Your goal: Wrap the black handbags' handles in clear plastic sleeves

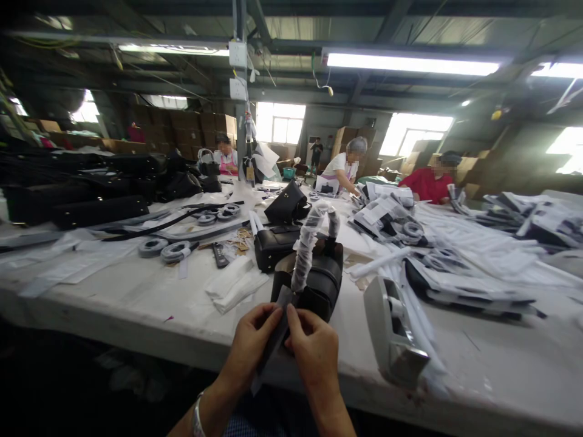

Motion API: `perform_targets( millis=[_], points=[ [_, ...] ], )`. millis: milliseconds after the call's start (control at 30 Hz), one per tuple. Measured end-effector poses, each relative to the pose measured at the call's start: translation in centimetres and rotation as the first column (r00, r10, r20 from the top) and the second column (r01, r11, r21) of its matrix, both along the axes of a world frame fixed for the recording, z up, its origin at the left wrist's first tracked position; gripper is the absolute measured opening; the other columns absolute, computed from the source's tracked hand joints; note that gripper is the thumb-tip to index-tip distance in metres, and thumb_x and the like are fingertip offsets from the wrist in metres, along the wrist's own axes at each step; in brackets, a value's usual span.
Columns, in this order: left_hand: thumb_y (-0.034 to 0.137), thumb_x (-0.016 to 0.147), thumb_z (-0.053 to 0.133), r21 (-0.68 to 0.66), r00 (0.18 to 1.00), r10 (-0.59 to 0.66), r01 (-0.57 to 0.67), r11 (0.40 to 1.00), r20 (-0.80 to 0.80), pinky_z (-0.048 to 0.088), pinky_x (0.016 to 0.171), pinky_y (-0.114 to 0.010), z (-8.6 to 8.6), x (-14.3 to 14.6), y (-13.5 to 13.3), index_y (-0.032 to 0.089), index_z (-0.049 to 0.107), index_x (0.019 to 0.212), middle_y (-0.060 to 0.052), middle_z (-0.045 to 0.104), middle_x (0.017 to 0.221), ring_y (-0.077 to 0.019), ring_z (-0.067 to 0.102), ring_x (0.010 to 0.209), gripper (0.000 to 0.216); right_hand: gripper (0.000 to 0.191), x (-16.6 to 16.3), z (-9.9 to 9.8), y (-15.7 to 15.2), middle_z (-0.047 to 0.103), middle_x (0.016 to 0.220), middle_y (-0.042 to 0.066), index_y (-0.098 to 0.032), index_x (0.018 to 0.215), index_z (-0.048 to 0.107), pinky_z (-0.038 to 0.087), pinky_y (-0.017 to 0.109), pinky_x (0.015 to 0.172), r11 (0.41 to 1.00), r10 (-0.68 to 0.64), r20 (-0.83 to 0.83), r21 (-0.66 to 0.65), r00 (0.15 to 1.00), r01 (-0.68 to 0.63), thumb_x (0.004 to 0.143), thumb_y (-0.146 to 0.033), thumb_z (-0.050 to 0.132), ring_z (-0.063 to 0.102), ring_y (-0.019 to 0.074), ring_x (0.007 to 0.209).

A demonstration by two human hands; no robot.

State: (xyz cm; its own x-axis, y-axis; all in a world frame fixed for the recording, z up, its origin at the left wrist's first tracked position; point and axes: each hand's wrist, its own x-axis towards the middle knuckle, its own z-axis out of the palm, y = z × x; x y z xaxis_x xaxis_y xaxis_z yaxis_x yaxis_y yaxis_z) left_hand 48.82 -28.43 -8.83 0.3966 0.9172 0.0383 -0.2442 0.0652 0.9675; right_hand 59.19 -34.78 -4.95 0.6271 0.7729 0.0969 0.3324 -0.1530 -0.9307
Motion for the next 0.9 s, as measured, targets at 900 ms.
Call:
perform_targets(
  millis=[900],
  points=[
    [0.010, 0.095, 0.046, 0.920, 0.897, 0.288, 0.249, 0.302, -0.337, 0.057, 0.084, -0.028, -2.0, -5.3, -1.3, 0.021, 0.060, 0.130, -0.014, 0.071, 0.108, -0.0219, 0.069, 0.097, 0.039, 0.047, -0.6, -0.6, 0.7, 0.059, 0.043, 0.001, -0.016, 0.054, 0.061, 0.044, 0.021, 0.043, 0.981, 0.119, -0.384, 0.188, 0.916, -0.049, 0.076, -0.057, 0.068, 0.055, 0.0133, 0.041]
  ],
)
